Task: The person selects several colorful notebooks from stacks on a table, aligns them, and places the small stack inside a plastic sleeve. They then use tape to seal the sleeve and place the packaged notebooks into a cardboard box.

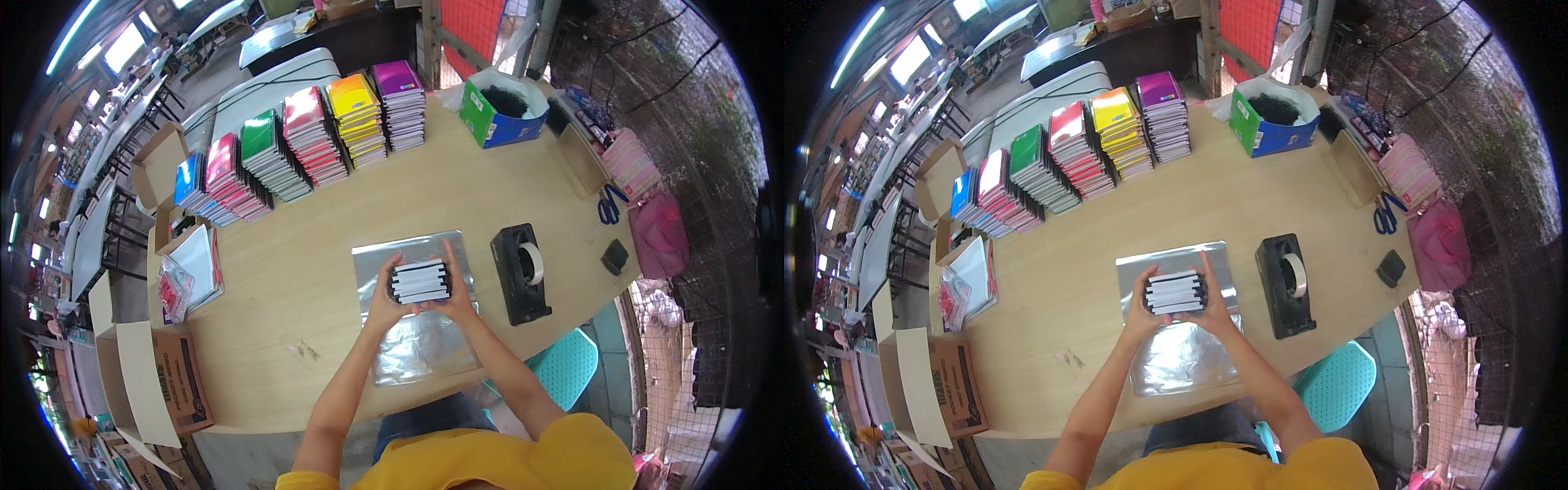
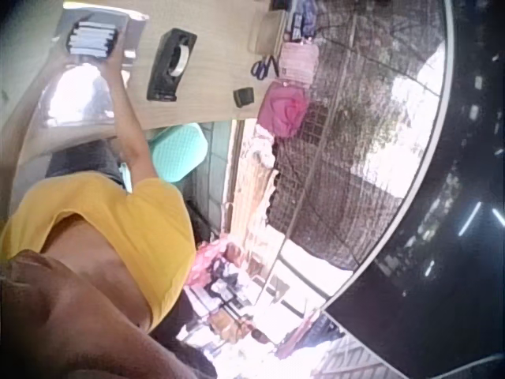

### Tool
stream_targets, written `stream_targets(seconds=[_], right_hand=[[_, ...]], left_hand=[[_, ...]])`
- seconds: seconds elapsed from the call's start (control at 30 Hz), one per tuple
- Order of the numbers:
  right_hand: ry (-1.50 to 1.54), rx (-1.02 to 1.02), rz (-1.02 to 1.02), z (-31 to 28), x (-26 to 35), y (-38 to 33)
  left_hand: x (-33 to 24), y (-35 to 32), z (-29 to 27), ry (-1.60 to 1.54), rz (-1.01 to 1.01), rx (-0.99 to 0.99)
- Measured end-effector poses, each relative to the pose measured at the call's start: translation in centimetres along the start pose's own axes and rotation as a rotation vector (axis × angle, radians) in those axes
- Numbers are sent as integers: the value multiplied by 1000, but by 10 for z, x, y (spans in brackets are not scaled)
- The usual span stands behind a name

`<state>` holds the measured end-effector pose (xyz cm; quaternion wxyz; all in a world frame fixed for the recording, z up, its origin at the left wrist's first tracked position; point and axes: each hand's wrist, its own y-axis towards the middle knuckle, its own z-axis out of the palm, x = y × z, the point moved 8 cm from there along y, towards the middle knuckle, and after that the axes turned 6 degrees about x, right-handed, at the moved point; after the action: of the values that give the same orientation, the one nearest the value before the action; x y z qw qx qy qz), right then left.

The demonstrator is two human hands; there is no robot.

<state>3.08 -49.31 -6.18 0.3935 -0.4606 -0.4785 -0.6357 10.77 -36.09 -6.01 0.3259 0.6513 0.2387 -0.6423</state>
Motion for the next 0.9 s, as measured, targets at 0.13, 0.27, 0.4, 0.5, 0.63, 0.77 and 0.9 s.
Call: stream_targets(seconds=[0.13,0.27,0.4,0.5,0.63,0.77,0.9], right_hand=[[-135,-99,-80,-9,-15,8],[-13,-136,-56,-1,-15,9],[62,-205,-44,-3,-23,16],[20,-155,-50,0,-24,13],[114,-192,7,0,-41,16],[48,-197,-78,2,-33,22],[44,-260,13,-4,-55,24]], left_hand=[[10,4,4,-90,-29,-63],[27,7,-10,-53,-4,-119],[39,6,-5,-28,-47,-217],[43,8,-10,36,-31,-217],[50,9,-12,-20,-11,-220],[48,11,-17,27,7,-262],[43,18,-18,185,55,-261]])
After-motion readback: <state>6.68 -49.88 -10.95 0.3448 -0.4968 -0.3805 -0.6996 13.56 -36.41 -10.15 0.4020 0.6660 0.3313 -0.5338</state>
